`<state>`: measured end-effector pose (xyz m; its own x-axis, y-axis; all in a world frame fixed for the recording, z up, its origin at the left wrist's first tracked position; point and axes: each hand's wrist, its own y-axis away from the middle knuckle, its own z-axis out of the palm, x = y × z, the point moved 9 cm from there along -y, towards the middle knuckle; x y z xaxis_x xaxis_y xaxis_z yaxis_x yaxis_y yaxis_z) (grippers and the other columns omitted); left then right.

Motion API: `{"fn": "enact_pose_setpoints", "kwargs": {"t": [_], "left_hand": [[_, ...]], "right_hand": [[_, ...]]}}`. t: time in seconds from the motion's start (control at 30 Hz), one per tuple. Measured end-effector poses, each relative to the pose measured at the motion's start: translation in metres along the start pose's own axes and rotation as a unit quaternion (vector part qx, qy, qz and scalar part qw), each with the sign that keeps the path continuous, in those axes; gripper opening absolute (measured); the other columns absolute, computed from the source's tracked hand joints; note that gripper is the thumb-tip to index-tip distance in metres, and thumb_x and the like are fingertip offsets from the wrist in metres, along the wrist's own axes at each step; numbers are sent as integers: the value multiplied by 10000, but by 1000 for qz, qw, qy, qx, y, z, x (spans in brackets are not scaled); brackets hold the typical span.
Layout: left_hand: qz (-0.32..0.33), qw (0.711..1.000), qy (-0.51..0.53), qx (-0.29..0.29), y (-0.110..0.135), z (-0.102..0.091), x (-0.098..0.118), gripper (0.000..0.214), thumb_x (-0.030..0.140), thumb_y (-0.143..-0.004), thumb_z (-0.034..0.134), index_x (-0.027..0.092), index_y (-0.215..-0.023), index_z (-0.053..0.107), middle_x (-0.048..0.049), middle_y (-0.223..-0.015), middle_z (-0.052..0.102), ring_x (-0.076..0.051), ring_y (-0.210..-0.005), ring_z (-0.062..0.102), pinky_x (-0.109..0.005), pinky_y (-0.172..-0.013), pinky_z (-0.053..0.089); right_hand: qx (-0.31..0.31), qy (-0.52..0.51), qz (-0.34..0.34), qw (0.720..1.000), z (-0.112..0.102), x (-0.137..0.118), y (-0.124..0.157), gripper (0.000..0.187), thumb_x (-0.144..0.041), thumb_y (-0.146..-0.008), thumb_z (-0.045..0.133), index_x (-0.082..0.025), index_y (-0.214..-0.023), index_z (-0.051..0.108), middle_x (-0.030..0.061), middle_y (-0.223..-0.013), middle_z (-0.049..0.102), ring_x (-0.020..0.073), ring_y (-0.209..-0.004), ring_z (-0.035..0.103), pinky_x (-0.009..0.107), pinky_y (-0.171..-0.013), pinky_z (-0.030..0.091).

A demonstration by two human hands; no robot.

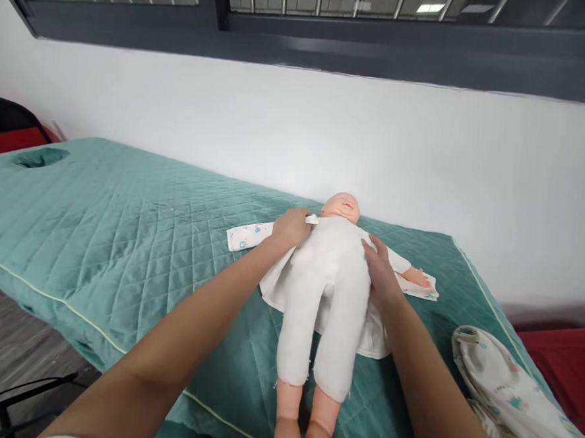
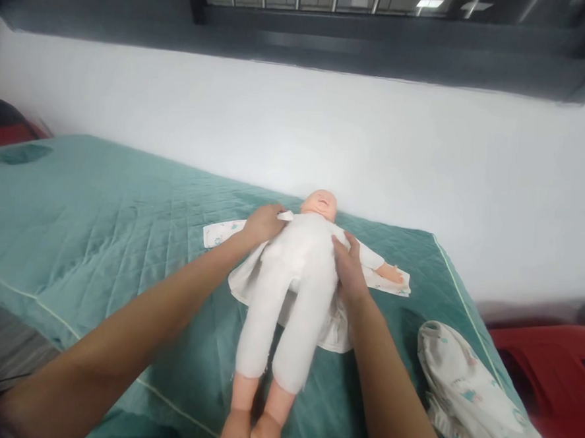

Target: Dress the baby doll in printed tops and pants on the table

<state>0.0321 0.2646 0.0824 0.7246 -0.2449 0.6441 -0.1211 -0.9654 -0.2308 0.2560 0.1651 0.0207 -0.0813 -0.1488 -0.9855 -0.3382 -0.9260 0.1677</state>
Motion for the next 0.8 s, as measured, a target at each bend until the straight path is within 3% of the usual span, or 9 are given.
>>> {"fn": "enact_pose_setpoints", "kwargs": {"t": [0.13, 0.23, 0.33, 0.47, 0.67, 0.8], "left_hand": [[8, 1000, 15, 2, -16, -3, -2, 168, 189, -836, 572, 213, -726, 697, -90, -822, 737, -248, -855, 666, -304, -770, 455], [6, 1000, 26, 0, -25, -5, 3, 300, 254, -892, 531, 194, -616, 635, -65, -682, 670, -219, -715, 616, -291, -676, 417], [1, 999, 32, -2, -30, -9, 11, 382, 312, -924, 512, 188, -571, 589, -38, -580, 581, -192, -628, 554, -285, -615, 370], [13, 1000, 21, -8, -29, -13, 24, 406, 341, -937, 514, 189, -564, 567, -38, -562, 555, -190, -619, 542, -292, -611, 349], [78, 992, -75, -60, 1, -14, 62, 308, 199, -890, 549, 192, -592, 627, -101, -711, 687, -241, -739, 630, -328, -700, 396], [123, 990, -4, -72, 41, -30, 91, 227, 230, -915, 541, 212, -801, 738, -68, -788, 733, -229, -779, 660, -317, -717, 444]], "right_hand": [[-9, -16, -37, 999, 4, 1, 1, 838, -587, -788, 702, -314, -1497, 349, 121, -1394, 631, 312, -1064, 707, 404, -809, 619], [-34, -33, -41, 998, 9, 2, 5, 799, -569, -790, 689, -345, -1490, 375, 81, -1412, 625, 325, -1140, 675, 419, -832, 617], [-63, -56, -45, 995, 19, -1, 7, 756, -549, -786, 694, -384, -1470, 421, 35, -1407, 628, 306, -1218, 636, 436, -937, 589], [-124, -47, -24, 991, 36, 3, 9, 820, -538, -789, 694, -402, -1518, 344, 29, -1439, 586, 278, -1250, 619, 452, -984, 564], [-148, -59, -6, 987, 38, 13, 6, 859, -516, -767, 742, -419, -1516, 334, 39, -1467, 540, 250, -1290, 590, 428, -1024, 534], [-151, -56, -13, 987, 37, 17, 3, 866, -520, -768, 745, -425, -1520, 327, 31, -1447, 565, 241, -1297, 589, 430, -1038, 526]]}}
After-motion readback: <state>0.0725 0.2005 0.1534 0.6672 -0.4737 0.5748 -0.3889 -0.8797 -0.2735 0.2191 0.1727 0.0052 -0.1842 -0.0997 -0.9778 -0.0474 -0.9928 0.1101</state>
